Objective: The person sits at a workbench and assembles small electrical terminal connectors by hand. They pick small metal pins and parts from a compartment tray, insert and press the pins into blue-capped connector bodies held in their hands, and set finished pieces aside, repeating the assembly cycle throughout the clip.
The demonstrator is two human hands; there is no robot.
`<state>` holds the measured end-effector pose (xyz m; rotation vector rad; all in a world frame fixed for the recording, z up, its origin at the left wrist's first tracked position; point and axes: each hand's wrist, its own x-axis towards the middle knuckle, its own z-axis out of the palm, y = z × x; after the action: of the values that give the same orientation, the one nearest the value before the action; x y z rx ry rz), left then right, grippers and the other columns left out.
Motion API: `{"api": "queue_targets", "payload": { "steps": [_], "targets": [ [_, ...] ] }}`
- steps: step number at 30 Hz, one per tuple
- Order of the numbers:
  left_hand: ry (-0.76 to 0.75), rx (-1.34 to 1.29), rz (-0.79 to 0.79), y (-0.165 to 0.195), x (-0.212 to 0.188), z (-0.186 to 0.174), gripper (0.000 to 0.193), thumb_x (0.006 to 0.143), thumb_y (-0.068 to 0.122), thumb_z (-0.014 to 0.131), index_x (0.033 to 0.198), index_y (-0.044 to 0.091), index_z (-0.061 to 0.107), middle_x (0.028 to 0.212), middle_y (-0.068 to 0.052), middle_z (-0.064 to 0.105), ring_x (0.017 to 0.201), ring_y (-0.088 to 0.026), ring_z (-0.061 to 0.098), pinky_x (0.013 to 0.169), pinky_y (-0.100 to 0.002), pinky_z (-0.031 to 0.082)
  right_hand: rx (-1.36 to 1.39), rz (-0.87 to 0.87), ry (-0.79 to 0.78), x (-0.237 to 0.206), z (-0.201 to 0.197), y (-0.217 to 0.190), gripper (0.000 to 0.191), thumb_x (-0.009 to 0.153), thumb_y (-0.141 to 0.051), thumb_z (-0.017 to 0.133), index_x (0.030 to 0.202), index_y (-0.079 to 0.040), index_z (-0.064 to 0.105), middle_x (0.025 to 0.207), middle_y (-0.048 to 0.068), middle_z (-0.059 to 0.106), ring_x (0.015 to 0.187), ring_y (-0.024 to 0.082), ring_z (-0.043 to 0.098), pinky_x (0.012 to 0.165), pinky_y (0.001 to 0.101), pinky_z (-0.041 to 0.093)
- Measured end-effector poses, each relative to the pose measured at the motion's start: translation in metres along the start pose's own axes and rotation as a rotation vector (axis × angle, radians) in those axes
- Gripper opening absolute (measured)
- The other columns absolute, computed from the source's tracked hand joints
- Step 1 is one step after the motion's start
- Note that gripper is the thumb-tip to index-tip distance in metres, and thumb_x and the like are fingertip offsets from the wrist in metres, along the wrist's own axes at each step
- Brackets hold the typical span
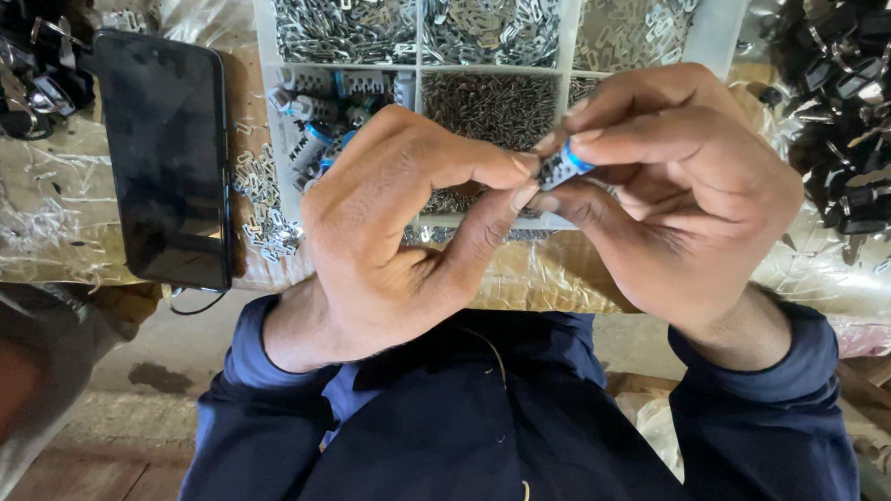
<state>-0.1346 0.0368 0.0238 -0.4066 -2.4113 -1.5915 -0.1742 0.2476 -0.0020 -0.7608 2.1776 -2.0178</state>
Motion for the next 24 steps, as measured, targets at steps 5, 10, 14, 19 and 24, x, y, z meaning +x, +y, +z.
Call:
{"api": "queue_targets", "payload": {
  "steps": [5,10,14,19,24],
  "targets": [
    [-0.033,-0.02,-0.023,-0.003,0.0,-0.002,0.019,0.087,0.002,0.087,0.098,0.003,0.072,0.091,-0.006,0.076,0.077,-0.015,0.068,0.072,-0.031,0.049,-0.125,-0.021,-0.049,0.001,-0.002,-0.001,0.023,0.083,0.013,0.079,0.103,0.007,0.068,0.109,0.025,0.065,0.092,0.023,0.075,0.074,0.0268,0.068],
    [-0.012,-0.058,-0.038,-0.003,-0.001,-0.003,0.018,0.093,-0.003,0.082,0.105,0.003,0.07,0.101,-0.006,0.076,0.082,-0.016,0.07,0.074,-0.028,0.054,-0.026,0.112,-0.005,0.001,-0.002,-0.01,0.021,0.087,0.012,0.073,0.107,0.008,0.066,0.113,0.023,0.065,0.099,0.023,0.076,0.076,0.0254,0.071],
    [0.016,-0.052,-0.017,-0.003,-0.002,-0.001,0.02,0.094,0.0,0.084,0.106,0.003,0.069,0.1,-0.006,0.074,0.084,-0.016,0.07,0.07,-0.026,0.054,-0.021,0.099,-0.009,0.003,0.0,-0.011,0.02,0.087,0.013,0.072,0.105,0.01,0.064,0.114,0.022,0.063,0.1,0.024,0.075,0.08,0.0269,0.071],
    [0.009,-0.022,0.015,-0.005,-0.001,-0.001,0.023,0.089,0.0,0.086,0.103,0.003,0.069,0.095,-0.007,0.074,0.076,-0.012,0.067,0.067,-0.029,0.05,-0.08,0.032,-0.031,0.0,-0.001,-0.005,0.022,0.085,0.01,0.078,0.105,0.005,0.068,0.111,0.021,0.065,0.094,0.02,0.075,0.071,0.0222,0.068],
    [-0.005,0.006,-0.029,-0.009,-0.002,-0.006,0.025,0.09,0.01,0.086,0.106,0.005,0.068,0.098,-0.005,0.073,0.083,-0.014,0.066,0.073,-0.028,0.05,-0.074,0.009,-0.072,-0.004,-0.008,0.002,0.022,0.089,0.008,0.078,0.108,0.002,0.07,0.115,0.019,0.069,0.093,0.019,0.077,0.07,0.0219,0.069]
  ]
}}
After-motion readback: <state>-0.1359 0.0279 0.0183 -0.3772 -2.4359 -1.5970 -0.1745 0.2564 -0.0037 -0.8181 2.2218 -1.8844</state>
